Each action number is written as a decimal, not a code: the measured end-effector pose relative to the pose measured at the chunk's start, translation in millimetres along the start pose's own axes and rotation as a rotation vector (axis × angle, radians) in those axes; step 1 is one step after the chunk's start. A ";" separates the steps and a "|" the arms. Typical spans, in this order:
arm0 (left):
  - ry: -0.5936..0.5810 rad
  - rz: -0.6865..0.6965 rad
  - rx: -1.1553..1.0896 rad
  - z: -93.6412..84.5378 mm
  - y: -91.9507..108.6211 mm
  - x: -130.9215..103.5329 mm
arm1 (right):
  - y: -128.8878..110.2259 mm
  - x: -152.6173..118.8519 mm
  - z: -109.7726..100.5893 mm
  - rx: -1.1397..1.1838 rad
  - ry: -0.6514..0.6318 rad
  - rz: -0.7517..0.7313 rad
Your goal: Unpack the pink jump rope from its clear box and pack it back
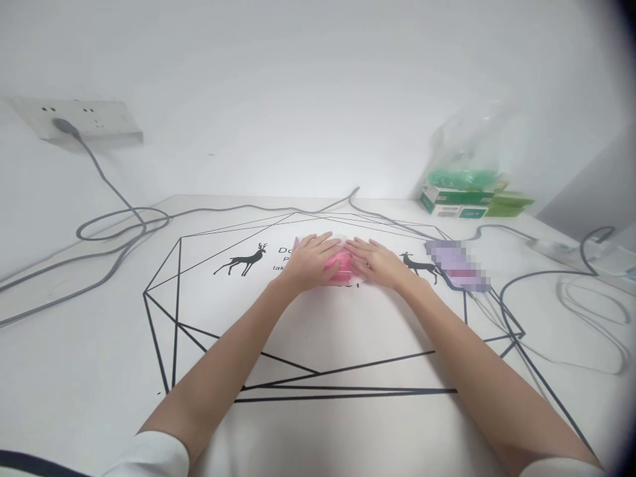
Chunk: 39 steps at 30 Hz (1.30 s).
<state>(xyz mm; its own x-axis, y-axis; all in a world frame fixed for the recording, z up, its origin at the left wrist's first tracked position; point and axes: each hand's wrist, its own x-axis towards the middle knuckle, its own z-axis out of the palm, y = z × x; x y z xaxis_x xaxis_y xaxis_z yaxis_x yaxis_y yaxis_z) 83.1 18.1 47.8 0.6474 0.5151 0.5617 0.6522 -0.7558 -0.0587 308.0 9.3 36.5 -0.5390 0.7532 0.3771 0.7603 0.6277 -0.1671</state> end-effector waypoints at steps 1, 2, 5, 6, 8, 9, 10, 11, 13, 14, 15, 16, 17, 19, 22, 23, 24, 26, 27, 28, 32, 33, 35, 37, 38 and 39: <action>-0.009 0.013 0.001 0.7 0.0 -0.6 | 1.0 -0.4 -0.9 -0.005 -0.004 -0.011; -0.014 0.021 0.005 1.5 0.5 -1.1 | 1.8 -0.9 -2.2 -0.004 -0.007 -0.017; -0.013 0.059 0.020 3.6 3.8 -1.5 | 3.3 -2.7 -8.7 0.033 -0.010 -0.012; -0.011 0.077 0.024 4.0 5.0 -1.2 | 3.3 -3.4 -11.2 0.048 -0.014 0.003; -0.019 0.119 0.030 3.8 7.0 -0.1 | 2.7 -4.7 -15.7 0.077 -0.030 0.043; -0.026 0.136 0.034 3.2 7.6 0.6 | 2.4 -5.3 -17.4 0.089 -0.040 0.064; -0.033 0.142 0.039 2.3 8.1 1.2 | 2.2 -5.9 -18.5 0.101 -0.052 0.079; -0.039 0.139 0.043 1.3 8.5 1.6 | 2.3 -6.4 -19.1 0.114 -0.064 0.087; -0.054 0.124 0.040 -1.1 9.6 2.0 | 3.4 -7.2 -19.3 0.141 -0.080 0.094; -0.060 0.110 0.037 -2.2 10.4 2.0 | 4.4 -7.5 -19.2 0.156 -0.081 0.099; -0.066 0.099 0.036 -3.2 11.4 1.8 | 5.5 -7.7 -19.4 0.171 -0.080 0.104; -0.073 0.093 0.037 -3.9 12.5 1.6 | 6.6 -7.8 -20.1 0.185 -0.078 0.109; -0.078 0.091 0.041 -4.4 13.6 1.3 | 7.5 -7.8 -21.4 0.196 -0.079 0.115; -0.088 0.095 0.059 -4.6 15.8 0.8 | 8.2 -7.4 -26.0 0.206 -0.104 0.125; -0.110 0.107 0.099 -3.7 17.8 0.3 | 6.1 -6.2 -36.3 0.221 -0.168 0.135; -0.118 0.116 0.110 -3.3 18.2 0.3 | 5.0 -5.9 -39.8 0.239 -0.192 0.137; -0.124 0.125 0.116 -3.2 18.4 0.3 | 4.0 -5.8 -43.0 0.264 -0.213 0.138; -0.132 0.149 0.123 -4.1 18.4 0.4 | 2.7 -6.0 -47.9 0.320 -0.255 0.147; -0.136 0.163 0.124 -5.4 18.2 0.5 | 2.6 -6.3 -49.5 0.343 -0.278 0.157; -0.145 0.179 0.122 -7.2 17.9 0.7 | 2.8 -6.6 -50.4 0.357 -0.303 0.169; -0.229 0.243 0.074 -18.5 15.9 2.3 | 4.7 -7.2 -48.0 0.320 -0.376 0.219; -0.249 0.256 0.055 -21.2 15.5 2.8 | 4.9 -6.9 -46.3 0.294 -0.379 0.217; -0.276 0.285 0.023 -25.2 15.2 3.9 | 4.4 -6.1 -42.4 0.221 -0.369 0.200; -0.290 0.305 0.000 -27.2 15.3 4.6 | 2.9 -5.3 -38.4 0.135 -0.344 0.186; -0.293 0.299 -0.010 -27.6 15.4 4.7 | 2.0 -4.9 -36.5 0.099 -0.334 0.184; -0.291 0.281 -0.018 -27.8 15.4 4.7 | 1.1 -4.7 -34.8 0.073 -0.326 0.181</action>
<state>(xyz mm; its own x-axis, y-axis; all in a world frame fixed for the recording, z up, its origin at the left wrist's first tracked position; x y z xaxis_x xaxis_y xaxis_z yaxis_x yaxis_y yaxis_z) 85.2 -2.4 72.5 0.8859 0.3782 0.2685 0.4283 -0.8893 -0.1606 324.1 -0.3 66.2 -0.4942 0.8689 0.0282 0.8323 0.4822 -0.2736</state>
